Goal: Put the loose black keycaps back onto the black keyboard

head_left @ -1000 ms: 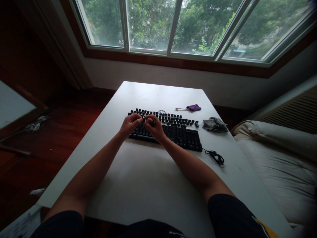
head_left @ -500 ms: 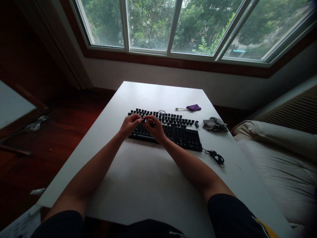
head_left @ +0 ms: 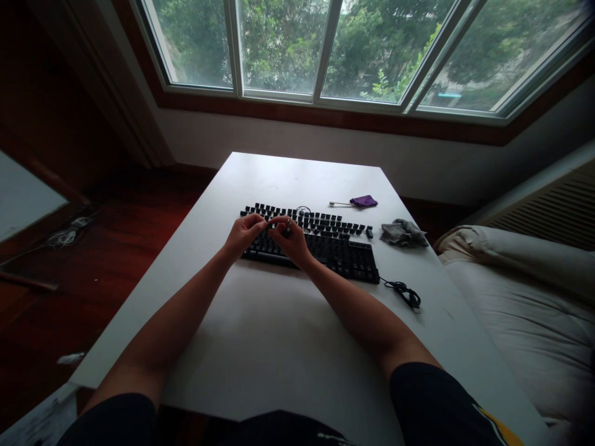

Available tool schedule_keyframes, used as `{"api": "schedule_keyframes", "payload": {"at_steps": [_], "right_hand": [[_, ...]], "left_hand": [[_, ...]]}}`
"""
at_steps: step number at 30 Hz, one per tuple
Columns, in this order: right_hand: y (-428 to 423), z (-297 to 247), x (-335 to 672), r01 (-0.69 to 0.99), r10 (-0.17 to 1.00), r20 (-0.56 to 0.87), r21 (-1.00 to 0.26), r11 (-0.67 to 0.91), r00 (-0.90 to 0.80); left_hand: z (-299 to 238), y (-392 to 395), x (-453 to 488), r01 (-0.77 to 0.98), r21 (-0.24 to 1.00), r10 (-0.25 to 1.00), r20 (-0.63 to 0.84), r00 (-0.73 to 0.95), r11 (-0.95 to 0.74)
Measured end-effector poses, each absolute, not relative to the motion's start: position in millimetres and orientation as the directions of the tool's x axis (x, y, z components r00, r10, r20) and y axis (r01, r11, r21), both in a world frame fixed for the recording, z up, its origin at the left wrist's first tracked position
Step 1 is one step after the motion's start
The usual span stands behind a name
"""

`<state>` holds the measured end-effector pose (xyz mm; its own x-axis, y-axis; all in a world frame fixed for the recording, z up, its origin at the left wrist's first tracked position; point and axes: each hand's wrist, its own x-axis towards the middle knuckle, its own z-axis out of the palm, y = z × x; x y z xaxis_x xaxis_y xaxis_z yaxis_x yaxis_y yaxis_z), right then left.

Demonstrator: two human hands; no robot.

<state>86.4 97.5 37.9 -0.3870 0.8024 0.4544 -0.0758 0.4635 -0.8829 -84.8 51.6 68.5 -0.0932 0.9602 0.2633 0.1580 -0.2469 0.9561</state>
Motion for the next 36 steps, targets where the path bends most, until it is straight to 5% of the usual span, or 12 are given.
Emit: {"api": "schedule_keyframes", "payload": {"at_steps": [12,22,30,36], "right_hand": [[106.9,33.4,89.0,0.109,0.772,0.473,-0.819,0.563,-0.425],[122.4,17.0,80.6,-0.037,0.858,0.133,-0.991,0.132,-0.497],[112.1,16.1,80.5,0.372,0.795,0.266,-0.773,0.514,-0.545],[108.0,18.0,72.2,0.582,0.797,0.194,-0.588,0.562,-0.572]], "left_hand": [[55.8,62.1,-101.5,0.362,0.911,0.969,0.239,-0.065,-0.2],[40.5,71.0,-133.6,0.685,0.712,0.982,0.187,0.03,-0.157],[26.6,73.6,-144.9,0.708,0.68,0.981,0.151,0.121,-0.192],[21.4,73.2,-150.1,0.682,0.696,0.975,0.158,0.159,-0.224]]}}
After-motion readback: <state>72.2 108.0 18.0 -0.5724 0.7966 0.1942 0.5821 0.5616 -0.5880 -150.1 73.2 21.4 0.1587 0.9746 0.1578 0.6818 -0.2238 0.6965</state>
